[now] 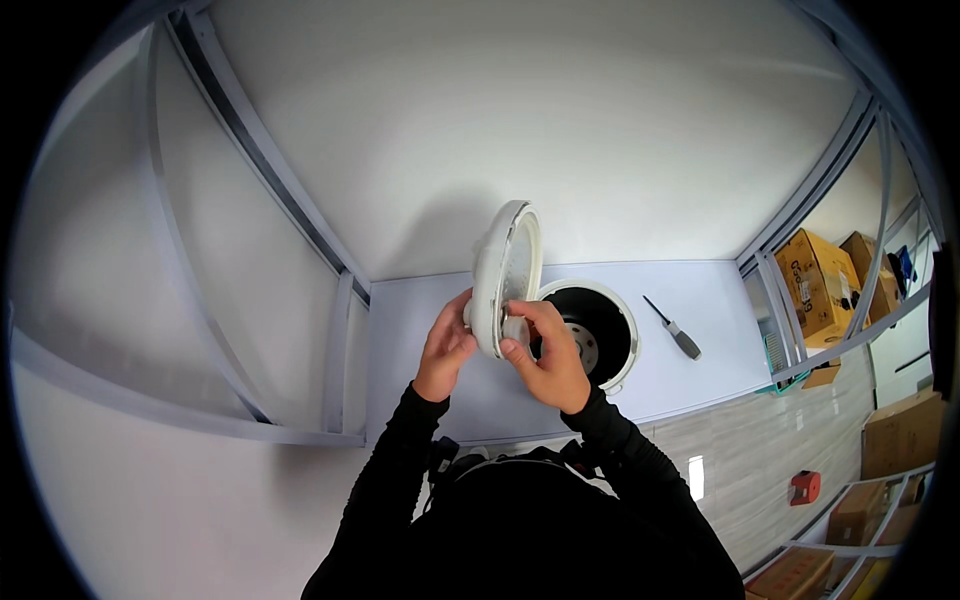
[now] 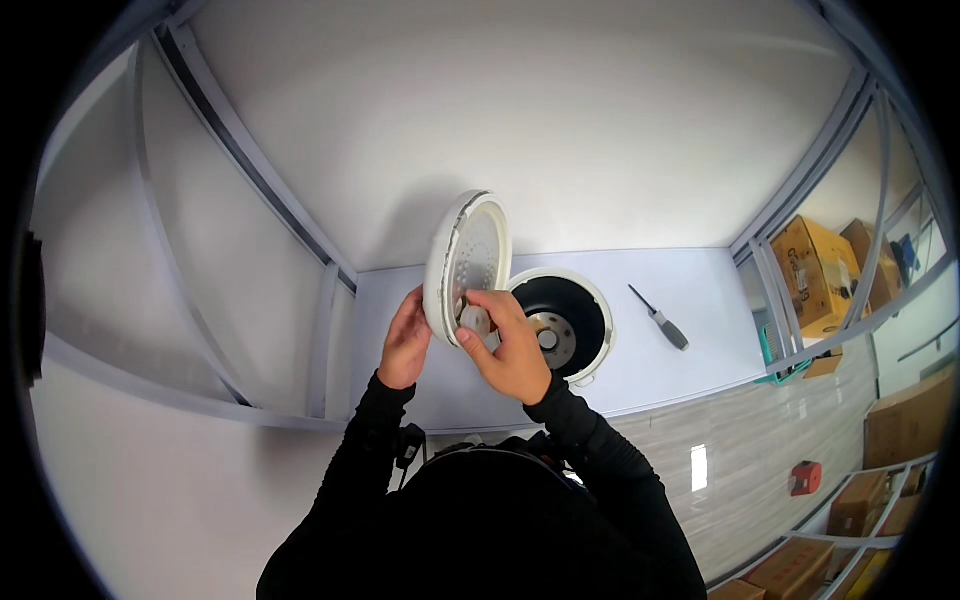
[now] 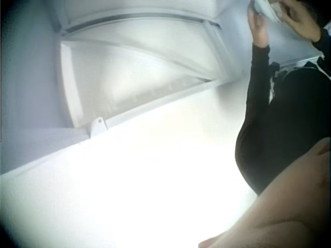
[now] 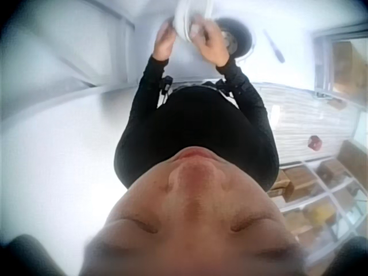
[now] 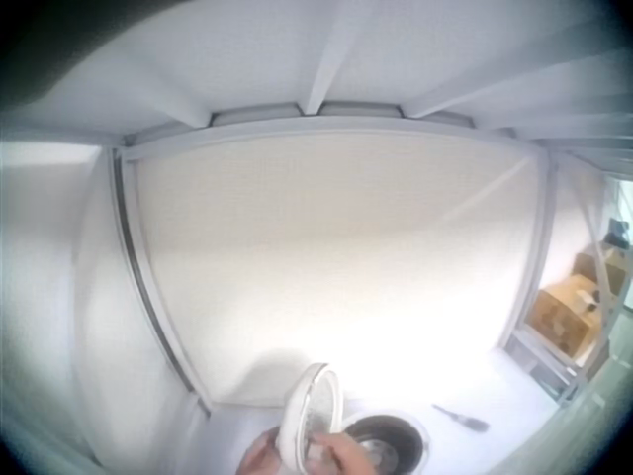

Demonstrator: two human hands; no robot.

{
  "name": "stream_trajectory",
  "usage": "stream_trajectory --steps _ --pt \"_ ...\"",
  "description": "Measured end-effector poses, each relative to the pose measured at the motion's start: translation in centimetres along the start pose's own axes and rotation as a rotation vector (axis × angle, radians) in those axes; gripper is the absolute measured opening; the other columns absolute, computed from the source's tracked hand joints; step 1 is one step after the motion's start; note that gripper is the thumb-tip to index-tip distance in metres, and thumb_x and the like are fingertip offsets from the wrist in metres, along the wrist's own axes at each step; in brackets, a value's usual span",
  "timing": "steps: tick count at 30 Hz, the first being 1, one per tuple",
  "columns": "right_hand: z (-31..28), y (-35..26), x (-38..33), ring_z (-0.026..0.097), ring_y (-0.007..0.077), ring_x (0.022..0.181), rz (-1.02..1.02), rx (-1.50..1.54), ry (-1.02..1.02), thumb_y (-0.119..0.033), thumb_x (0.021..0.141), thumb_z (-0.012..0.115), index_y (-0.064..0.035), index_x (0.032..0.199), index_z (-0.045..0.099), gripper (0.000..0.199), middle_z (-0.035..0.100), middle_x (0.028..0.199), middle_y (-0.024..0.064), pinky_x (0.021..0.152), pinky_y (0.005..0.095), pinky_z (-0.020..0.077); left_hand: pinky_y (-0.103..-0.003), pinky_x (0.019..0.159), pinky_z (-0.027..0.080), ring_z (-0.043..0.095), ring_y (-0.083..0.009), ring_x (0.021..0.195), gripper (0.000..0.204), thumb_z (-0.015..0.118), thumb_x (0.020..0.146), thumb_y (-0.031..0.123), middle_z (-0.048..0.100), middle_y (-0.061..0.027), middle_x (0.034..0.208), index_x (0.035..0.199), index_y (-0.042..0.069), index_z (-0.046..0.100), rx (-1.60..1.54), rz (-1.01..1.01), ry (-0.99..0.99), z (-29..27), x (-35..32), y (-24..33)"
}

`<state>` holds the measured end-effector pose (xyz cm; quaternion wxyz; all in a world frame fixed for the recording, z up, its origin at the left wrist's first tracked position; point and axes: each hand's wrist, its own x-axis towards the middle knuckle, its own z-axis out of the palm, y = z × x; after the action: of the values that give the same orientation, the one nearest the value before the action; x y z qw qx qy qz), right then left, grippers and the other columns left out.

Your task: The person uses a screwdriver to remove screws from a white plastic lid, then places small white plastic pieces into a rice cooker pot. The person reattaches the lid and tightens the screws.

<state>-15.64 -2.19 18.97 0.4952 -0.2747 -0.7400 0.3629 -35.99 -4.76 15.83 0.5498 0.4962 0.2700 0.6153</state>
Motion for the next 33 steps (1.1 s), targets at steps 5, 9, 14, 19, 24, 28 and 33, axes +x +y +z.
stream_trajectory --steps 5,9,14,19,24,28,33 --pt "-0.7 -1.1 0.2 0.061 0.0274 0.106 0.005 -0.025 -0.050 -0.009 0.091 0.077 -0.0078 0.135 0.062 0.047 0.058 0.125 0.0142 0.084 0.0332 0.0521 -0.045 0.119 0.034 0.043 -0.0281 0.145 0.092 0.073 0.094 0.022 0.040 -0.0158 0.158 0.163 -0.001 0.018 0.281 0.066 0.017 1.7 -0.5 0.4" --pt "-0.4 -0.4 0.0 0.058 0.0224 0.098 -0.027 -0.007 -0.041 -0.008 0.092 0.076 -0.0090 0.136 0.062 0.046 0.056 0.126 0.0118 0.078 0.0302 0.0492 -0.046 0.120 0.034 0.042 -0.0290 0.145 0.097 0.075 0.092 0.022 0.039 -0.0164 0.158 0.164 0.000 0.013 0.217 0.084 0.028 2.2 -0.2 0.3" --pt "-0.7 -0.4 -0.2 0.057 0.0207 0.097 -0.023 0.002 -0.061 -0.008 0.093 0.074 -0.0095 0.137 0.062 0.046 0.055 0.129 0.0111 0.077 0.0288 0.0481 -0.045 0.120 0.033 0.043 -0.0282 0.144 0.092 0.071 0.098 0.035 0.041 -0.0165 0.157 0.163 0.000 0.016 0.129 0.133 0.025 2.9 0.0 0.4" --pt "-1.2 -0.8 -0.3 0.058 0.0224 0.104 -0.020 -0.042 -0.132 -0.007 0.093 0.073 -0.0095 0.138 0.061 0.047 0.053 0.132 0.0121 0.078 0.0302 0.0490 -0.044 0.121 0.034 0.046 -0.0272 0.142 0.061 0.040 0.112 0.038 0.047 -0.0169 0.152 0.157 0.000 0.027 -0.028 0.076 0.144 2.1 -0.1 -0.7" --pt "-1.6 -1.0 -0.4 0.061 0.0317 0.110 -0.012 -0.035 -0.167 -0.010 0.092 0.073 -0.0095 0.139 0.058 0.050 0.052 0.135 0.0160 0.087 0.0356 0.0514 -0.039 0.107 0.046 0.056 -0.0223 0.128 0.046 0.031 0.115 0.033 0.053 -0.0122 0.141 0.147 0.001 0.042 -0.053 0.092 0.395 2.6 0.2 -1.6" --pt "-2.0 -0.8 -0.7 0.062 0.0372 0.112 0.031 -0.044 -0.164 -0.012 0.087 0.076 -0.0100 0.141 0.055 0.059 0.052 0.136 0.0184 0.091 0.0383 0.0532 -0.036 0.086 0.051 0.062 -0.0197 0.104 0.035 0.037 0.109 0.027 0.059 -0.0082 0.120 0.127 0.002 0.054 -0.096 0.150 0.602 2.1 -1.0 -1.7" --pt "-2.7 -0.8 -1.3 0.057 0.0268 0.094 0.002 -0.041 -0.188 -0.006 0.080 0.078 -0.0094 0.142 0.052 0.067 0.049 0.135 0.0149 0.080 0.0346 0.0510 -0.034 0.072 0.051 0.060 -0.0187 0.080 0.027 0.043 0.097 0.026 0.059 -0.0073 0.098 0.104 0.004 0.057 -0.047 -0.121 0.440 1.2 -4.5 -3.4"
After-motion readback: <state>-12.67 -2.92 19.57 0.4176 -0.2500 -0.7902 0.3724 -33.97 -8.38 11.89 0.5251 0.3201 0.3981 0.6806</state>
